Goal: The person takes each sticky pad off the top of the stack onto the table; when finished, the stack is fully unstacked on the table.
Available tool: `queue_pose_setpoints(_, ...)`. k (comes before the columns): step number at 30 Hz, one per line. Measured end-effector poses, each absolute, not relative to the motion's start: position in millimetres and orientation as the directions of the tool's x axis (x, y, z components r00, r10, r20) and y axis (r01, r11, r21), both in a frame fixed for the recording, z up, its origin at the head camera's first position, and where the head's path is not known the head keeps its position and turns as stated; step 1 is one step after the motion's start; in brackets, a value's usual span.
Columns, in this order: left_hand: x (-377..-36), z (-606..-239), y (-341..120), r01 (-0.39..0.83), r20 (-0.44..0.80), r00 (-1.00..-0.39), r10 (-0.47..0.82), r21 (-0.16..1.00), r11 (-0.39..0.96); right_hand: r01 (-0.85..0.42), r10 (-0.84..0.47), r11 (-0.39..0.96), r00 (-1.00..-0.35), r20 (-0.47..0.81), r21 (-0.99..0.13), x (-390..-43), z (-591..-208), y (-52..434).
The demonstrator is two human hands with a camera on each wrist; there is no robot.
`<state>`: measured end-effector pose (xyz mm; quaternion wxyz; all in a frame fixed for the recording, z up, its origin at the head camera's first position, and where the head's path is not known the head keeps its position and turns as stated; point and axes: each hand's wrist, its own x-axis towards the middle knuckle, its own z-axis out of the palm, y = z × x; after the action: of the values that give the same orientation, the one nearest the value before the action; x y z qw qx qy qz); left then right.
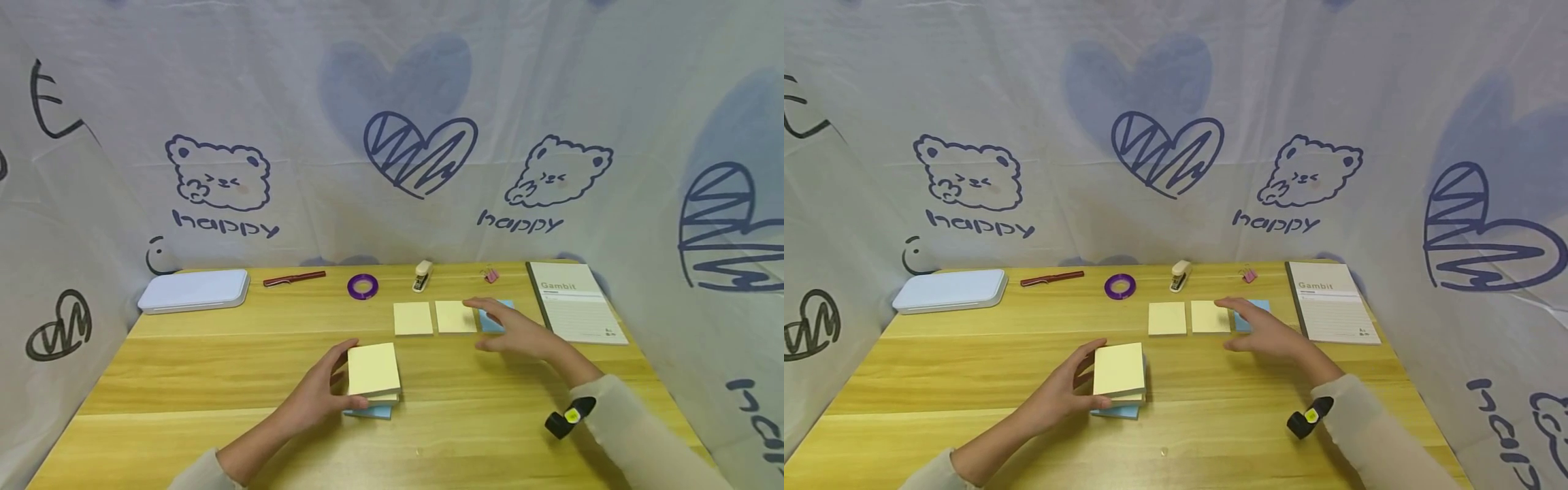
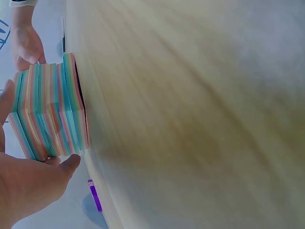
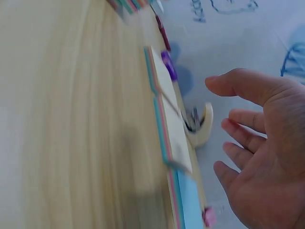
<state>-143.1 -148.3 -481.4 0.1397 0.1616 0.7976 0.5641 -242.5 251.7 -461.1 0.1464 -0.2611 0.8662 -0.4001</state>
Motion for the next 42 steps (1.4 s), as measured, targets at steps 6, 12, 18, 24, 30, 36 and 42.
queue_pose_setpoints(6, -144, -482, -149, 0.074, -0.06, -0.907, 0.417, 0.952, 0.298, -0.381, -0.619, 0.531, -0.785, -0.039, -0.757, -229, -456, 223)
queue_pose_setpoints(12, -144, -482, -149, 0.061, -0.072, -0.914, 0.4, 0.949, 0.31, -0.412, -0.669, 0.506, -0.742, -0.043, -0.757, -217, -454, 193)
queue_pose_setpoints(18, -145, -484, -148, 0.063, -0.069, -0.917, 0.393, 0.948, 0.312, -0.413, -0.698, 0.48, -0.714, -0.052, -0.774, -206, -453, 166)
queue_pose_setpoints(24, -145, -486, -149, 0.087, -0.053, -0.91, 0.412, 0.945, 0.315, -0.401, -0.724, 0.443, -0.687, -0.057, -0.802, -198, -455, 142)
queue_pose_setpoints(30, -144, -484, -148, 0.111, -0.04, -0.908, 0.418, 0.937, 0.33, -0.423, -0.728, 0.445, -0.684, -0.044, -0.79, -192, -458, 126)
queue_pose_setpoints(36, -143, -483, -147, 0.107, -0.047, -0.906, 0.42, 0.936, 0.335, -0.43, -0.708, 0.457, -0.705, -0.026, -0.779, -188, -464, 116)
queue_pose_setpoints(42, -143, -484, -147, 0.103, -0.054, -0.905, 0.422, 0.935, 0.34, -0.429, -0.697, 0.456, -0.717, -0.014, -0.78, -186, -464, 114)
